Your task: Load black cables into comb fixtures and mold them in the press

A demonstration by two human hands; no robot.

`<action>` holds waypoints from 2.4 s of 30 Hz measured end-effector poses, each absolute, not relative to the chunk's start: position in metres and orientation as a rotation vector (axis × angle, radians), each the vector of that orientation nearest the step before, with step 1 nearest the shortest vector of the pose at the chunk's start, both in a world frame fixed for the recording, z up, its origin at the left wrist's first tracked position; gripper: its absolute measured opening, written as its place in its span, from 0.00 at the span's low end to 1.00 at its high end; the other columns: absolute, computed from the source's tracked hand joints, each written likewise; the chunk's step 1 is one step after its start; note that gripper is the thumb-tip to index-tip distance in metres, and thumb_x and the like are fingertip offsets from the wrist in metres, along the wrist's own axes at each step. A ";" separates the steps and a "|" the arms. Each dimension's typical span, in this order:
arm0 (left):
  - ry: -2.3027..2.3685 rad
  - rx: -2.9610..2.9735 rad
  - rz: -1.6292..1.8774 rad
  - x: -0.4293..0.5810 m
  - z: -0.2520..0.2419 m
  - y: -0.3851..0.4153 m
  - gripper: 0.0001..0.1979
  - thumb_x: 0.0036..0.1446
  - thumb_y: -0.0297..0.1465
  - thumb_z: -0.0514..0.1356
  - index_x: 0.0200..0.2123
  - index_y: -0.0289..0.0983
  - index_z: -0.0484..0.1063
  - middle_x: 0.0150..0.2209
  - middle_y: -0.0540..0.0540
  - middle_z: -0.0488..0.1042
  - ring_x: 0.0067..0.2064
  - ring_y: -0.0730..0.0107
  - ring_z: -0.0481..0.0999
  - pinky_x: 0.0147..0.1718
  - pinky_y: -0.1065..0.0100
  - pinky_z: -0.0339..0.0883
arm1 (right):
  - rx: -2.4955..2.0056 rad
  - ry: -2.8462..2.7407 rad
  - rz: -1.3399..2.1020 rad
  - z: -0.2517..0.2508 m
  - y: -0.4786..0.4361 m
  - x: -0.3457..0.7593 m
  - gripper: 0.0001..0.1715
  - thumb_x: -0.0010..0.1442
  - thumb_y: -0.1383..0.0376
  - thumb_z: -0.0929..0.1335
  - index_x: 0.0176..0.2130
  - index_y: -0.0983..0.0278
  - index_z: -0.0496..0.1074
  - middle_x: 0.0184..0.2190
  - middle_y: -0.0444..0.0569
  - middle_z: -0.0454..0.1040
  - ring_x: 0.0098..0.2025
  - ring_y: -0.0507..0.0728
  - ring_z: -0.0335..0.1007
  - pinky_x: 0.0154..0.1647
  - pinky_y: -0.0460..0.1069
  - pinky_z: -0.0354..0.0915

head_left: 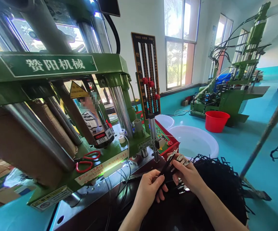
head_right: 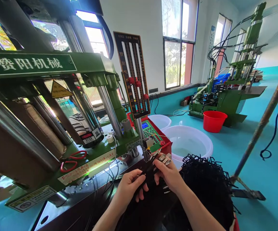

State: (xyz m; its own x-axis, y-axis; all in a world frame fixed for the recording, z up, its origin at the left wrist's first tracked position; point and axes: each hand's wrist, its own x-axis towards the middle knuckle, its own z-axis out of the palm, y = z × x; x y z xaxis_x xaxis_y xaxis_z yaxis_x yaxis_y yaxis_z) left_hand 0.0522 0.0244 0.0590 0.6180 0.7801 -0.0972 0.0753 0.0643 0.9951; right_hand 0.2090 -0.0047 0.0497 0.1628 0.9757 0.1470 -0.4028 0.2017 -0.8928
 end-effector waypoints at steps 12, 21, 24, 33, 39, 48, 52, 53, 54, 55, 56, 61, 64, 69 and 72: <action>0.888 1.415 0.718 0.059 0.050 0.022 0.13 0.50 0.38 0.55 0.29 0.32 0.68 0.22 0.48 0.71 0.17 0.79 0.66 0.14 0.77 0.57 | -0.922 -0.838 1.052 0.044 -0.003 0.207 0.17 0.50 0.58 0.70 0.38 0.64 0.70 0.18 0.37 0.59 0.15 0.45 0.53 0.11 0.42 0.59; 0.982 1.721 0.772 0.061 0.057 0.023 0.17 0.53 0.41 0.51 0.30 0.35 0.73 0.26 0.46 0.74 0.25 0.69 0.72 0.23 0.71 0.63 | -0.955 -0.740 0.954 0.046 -0.003 0.203 0.19 0.48 0.57 0.71 0.37 0.67 0.72 0.16 0.38 0.59 0.13 0.44 0.49 0.08 0.40 0.51; 1.025 1.912 0.927 0.057 0.058 0.026 0.16 0.55 0.40 0.50 0.32 0.37 0.73 0.29 0.46 0.75 0.32 0.66 0.73 0.33 0.69 0.64 | -0.950 -0.674 0.933 0.047 -0.003 0.199 0.18 0.46 0.57 0.72 0.35 0.66 0.72 0.17 0.38 0.59 0.14 0.45 0.49 0.08 0.40 0.50; 1.348 2.255 1.078 0.046 0.073 0.064 0.15 0.52 0.38 0.54 0.40 0.38 0.71 0.41 0.41 0.73 0.45 0.55 0.69 0.44 0.60 0.59 | -0.917 -0.672 1.041 0.045 -0.011 0.202 0.15 0.47 0.58 0.72 0.32 0.65 0.71 0.16 0.37 0.60 0.11 0.42 0.49 0.07 0.39 0.46; 0.796 1.997 0.632 0.070 0.060 0.032 0.16 0.55 0.40 0.50 0.32 0.37 0.72 0.28 0.48 0.73 0.31 0.66 0.71 0.32 0.68 0.63 | -0.938 -0.702 1.097 0.043 -0.018 0.212 0.16 0.46 0.57 0.72 0.33 0.66 0.73 0.17 0.40 0.63 0.11 0.43 0.51 0.08 0.40 0.51; 0.762 1.790 0.633 0.076 0.056 0.024 0.15 0.53 0.39 0.52 0.24 0.35 0.69 0.22 0.51 0.67 0.25 0.73 0.66 0.24 0.73 0.60 | -1.000 -0.858 1.198 0.041 -0.022 0.216 0.17 0.49 0.56 0.70 0.33 0.67 0.74 0.14 0.40 0.63 0.10 0.43 0.52 0.09 0.39 0.50; 0.697 1.597 0.408 0.073 0.057 0.019 0.13 0.54 0.41 0.50 0.29 0.36 0.65 0.19 0.51 0.68 0.18 0.73 0.66 0.17 0.72 0.60 | -0.991 -0.851 1.301 0.039 -0.026 0.220 0.18 0.50 0.57 0.70 0.37 0.67 0.73 0.16 0.37 0.61 0.09 0.42 0.49 0.07 0.39 0.48; 0.667 1.539 0.343 0.071 0.057 0.018 0.14 0.53 0.41 0.50 0.30 0.36 0.64 0.18 0.51 0.67 0.17 0.73 0.66 0.16 0.72 0.60 | -0.982 -0.838 1.324 0.037 -0.027 0.221 0.18 0.50 0.57 0.70 0.38 0.67 0.72 0.15 0.37 0.60 0.09 0.42 0.49 0.07 0.39 0.48; 0.630 1.485 0.276 0.069 0.057 0.017 0.14 0.53 0.42 0.51 0.31 0.36 0.64 0.18 0.51 0.68 0.16 0.73 0.66 0.15 0.73 0.60 | -0.975 -0.828 1.341 0.036 -0.029 0.222 0.18 0.51 0.57 0.70 0.38 0.67 0.72 0.15 0.37 0.60 0.09 0.42 0.48 0.07 0.39 0.48; 0.595 1.432 0.213 0.067 0.056 0.015 0.14 0.52 0.42 0.52 0.32 0.36 0.64 0.18 0.51 0.68 0.16 0.73 0.67 0.15 0.73 0.59 | -0.970 -0.829 1.360 0.035 -0.032 0.224 0.17 0.51 0.57 0.69 0.37 0.67 0.71 0.14 0.36 0.60 0.09 0.42 0.48 0.07 0.39 0.48; 0.566 1.384 0.165 0.065 0.054 0.013 0.14 0.52 0.41 0.53 0.33 0.36 0.65 0.18 0.51 0.68 0.16 0.74 0.66 0.15 0.74 0.59 | -0.965 -0.850 1.383 0.034 -0.035 0.225 0.17 0.51 0.56 0.69 0.35 0.67 0.71 0.13 0.36 0.59 0.09 0.43 0.47 0.07 0.39 0.48; 0.451 0.967 0.251 0.054 0.022 -0.021 0.16 0.45 0.38 0.61 0.36 0.35 0.70 0.25 0.48 0.71 0.24 0.73 0.70 0.23 0.73 0.62 | -1.046 -1.231 1.518 0.032 -0.048 0.219 0.14 0.51 0.58 0.69 0.28 0.68 0.72 0.15 0.40 0.63 0.15 0.45 0.55 0.14 0.41 0.53; 0.390 0.729 0.475 0.055 -0.006 -0.047 0.26 0.41 0.41 0.64 0.44 0.37 0.66 0.28 0.46 0.73 0.24 0.71 0.71 0.24 0.70 0.63 | -1.036 -1.423 1.496 0.022 -0.052 0.206 0.09 0.51 0.62 0.69 0.28 0.67 0.72 0.22 0.43 0.68 0.25 0.49 0.62 0.27 0.43 0.59; 0.584 0.711 0.542 0.062 -0.037 -0.067 0.22 0.43 0.48 0.60 0.31 0.33 0.67 0.10 0.54 0.61 0.08 0.81 0.53 0.08 0.76 0.46 | -0.898 -1.293 1.676 0.006 -0.042 0.197 0.23 0.52 0.55 0.68 0.46 0.62 0.69 0.39 0.49 0.71 0.41 0.57 0.68 0.42 0.51 0.63; 0.643 0.723 0.536 0.065 -0.043 -0.069 0.21 0.45 0.48 0.58 0.29 0.33 0.65 0.09 0.55 0.60 0.07 0.81 0.50 0.06 0.77 0.42 | -0.807 -1.518 1.607 0.019 -0.031 0.198 0.28 0.59 0.52 0.61 0.55 0.60 0.61 0.53 0.53 0.64 0.55 0.59 0.56 0.55 0.55 0.53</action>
